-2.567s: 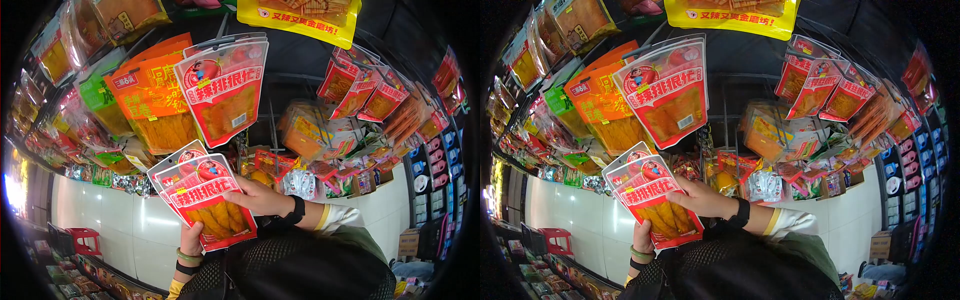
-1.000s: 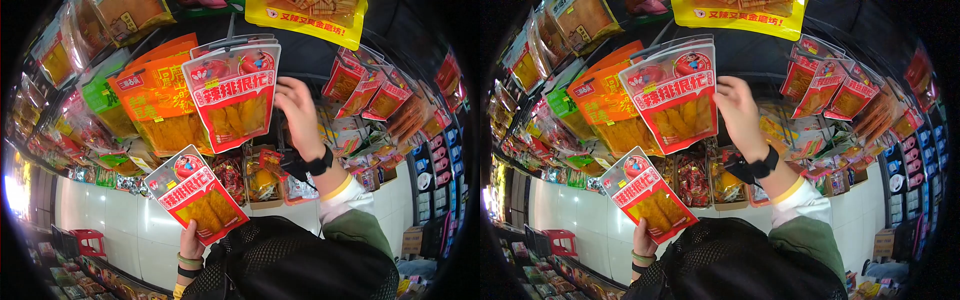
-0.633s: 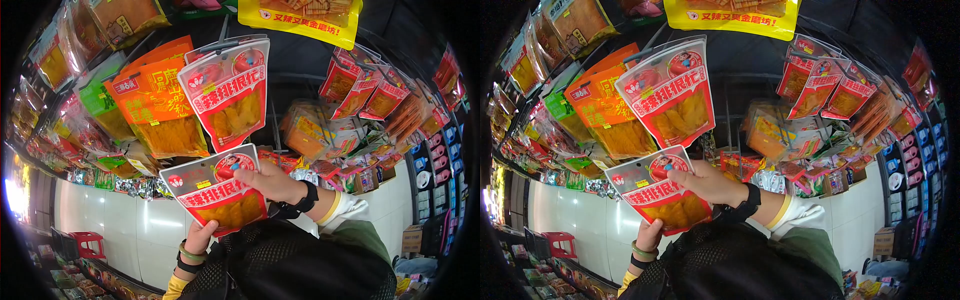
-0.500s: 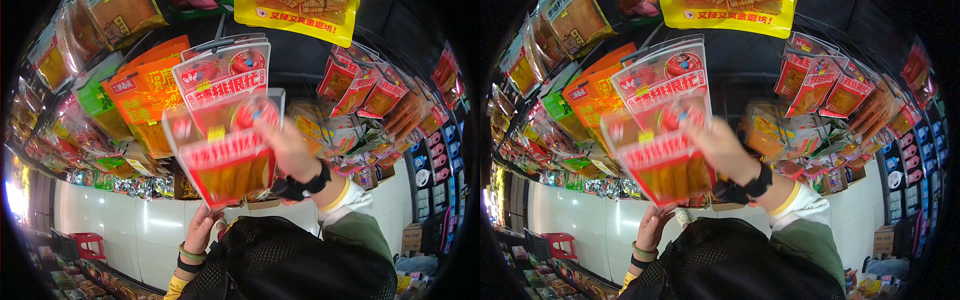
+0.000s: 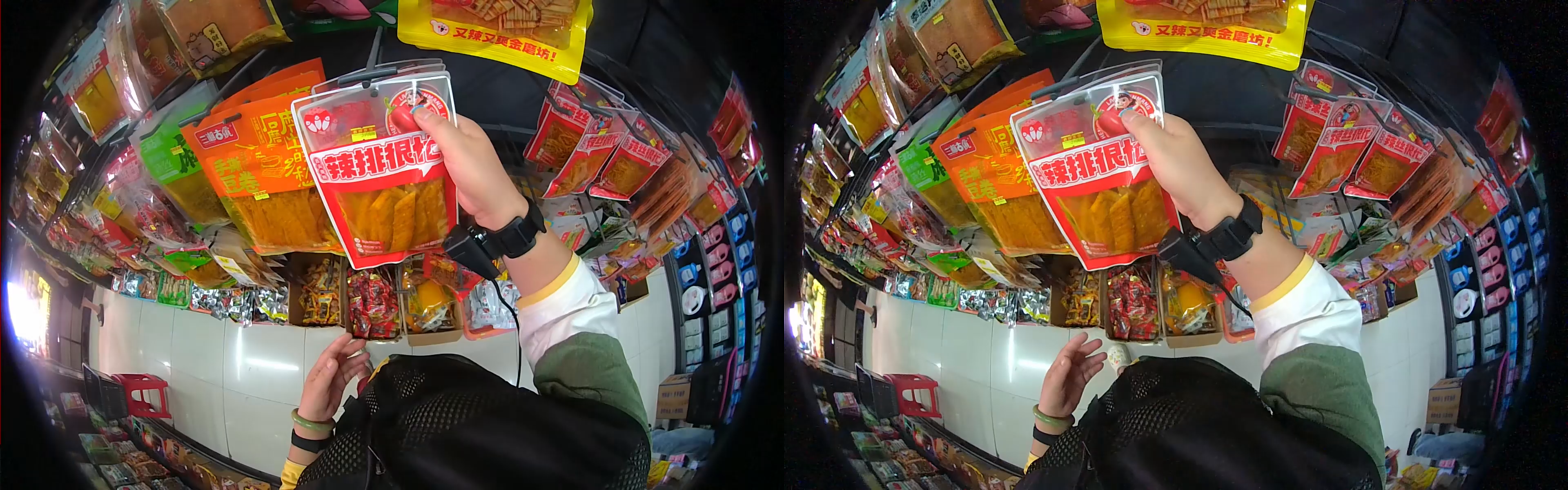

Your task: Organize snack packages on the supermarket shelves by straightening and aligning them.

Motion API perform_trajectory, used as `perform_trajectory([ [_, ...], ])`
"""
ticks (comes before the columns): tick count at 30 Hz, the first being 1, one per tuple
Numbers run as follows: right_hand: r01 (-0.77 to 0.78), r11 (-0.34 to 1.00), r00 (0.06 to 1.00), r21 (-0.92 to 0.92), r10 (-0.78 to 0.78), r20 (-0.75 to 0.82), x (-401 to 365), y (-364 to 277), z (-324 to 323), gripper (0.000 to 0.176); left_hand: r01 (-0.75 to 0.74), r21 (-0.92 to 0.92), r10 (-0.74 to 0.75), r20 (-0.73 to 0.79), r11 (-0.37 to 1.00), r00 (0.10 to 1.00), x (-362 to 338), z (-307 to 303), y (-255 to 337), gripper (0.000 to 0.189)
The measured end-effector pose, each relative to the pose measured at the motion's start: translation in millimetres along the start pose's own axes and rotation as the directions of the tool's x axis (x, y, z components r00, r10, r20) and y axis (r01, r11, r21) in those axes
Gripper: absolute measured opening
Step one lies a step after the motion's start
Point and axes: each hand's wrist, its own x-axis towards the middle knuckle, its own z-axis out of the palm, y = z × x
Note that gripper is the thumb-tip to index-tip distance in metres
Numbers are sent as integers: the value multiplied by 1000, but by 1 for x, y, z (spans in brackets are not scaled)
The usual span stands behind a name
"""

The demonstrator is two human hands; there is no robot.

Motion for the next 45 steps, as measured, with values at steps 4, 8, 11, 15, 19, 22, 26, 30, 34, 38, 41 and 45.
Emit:
perform_trajectory([
  [4,44,996,999,-82,-46,-17,8,5,-3,26,30,-31,-30,-13,999,999,-1,1,-2,54],
  [8,112,973,993,-201,-114,2,15,13,-19,27,40,-37,-41,-8,998,999,0,1,-4,54],
  [11,149,953,987,-265,-159,-20,15,12,-16,26,36,-83,-34,28,996,999,-1,-1,-5,49],
  [15,112,980,991,-165,-122,-53,23,19,-14,24,43,-87,-42,20,995,999,-3,0,-6,48],
  [19,37,998,994,46,-32,-103,14,24,-1,23,60,-100,-60,9,993,998,-5,1,-8,48],
  [22,14,998,995,67,-7,-104,12,27,-2,23,57,-93,-57,1,994,998,-8,-2,-8,48],
  [26,183,982,978,51,-177,-109,6,24,-6,21,41,-92,-41,2,995,999,-10,-2,-9,48],
  [30,462,295,546,-837,-838,6,-7,13,-7,46,54,-107,-55,-4,993,998,-13,-3,-12,47],
  [34,545,-258,618,-797,-518,591,-23,5,25,37,73,-94,-73,-1,993,997,-12,0,-11,48],
  [38,571,-296,674,-766,-363,643,-9,18,26,34,62,-81,-62,-1,995,998,-14,3,-10,48],
  [41,530,-324,691,-783,-369,621,4,19,21,32,58,-78,-62,-47,995,997,-17,3,-14,46],
  [45,542,-300,698,-785,-358,620,-6,17,24,28,46,-88,-51,-57,995,997,-23,4,-17,47],
])
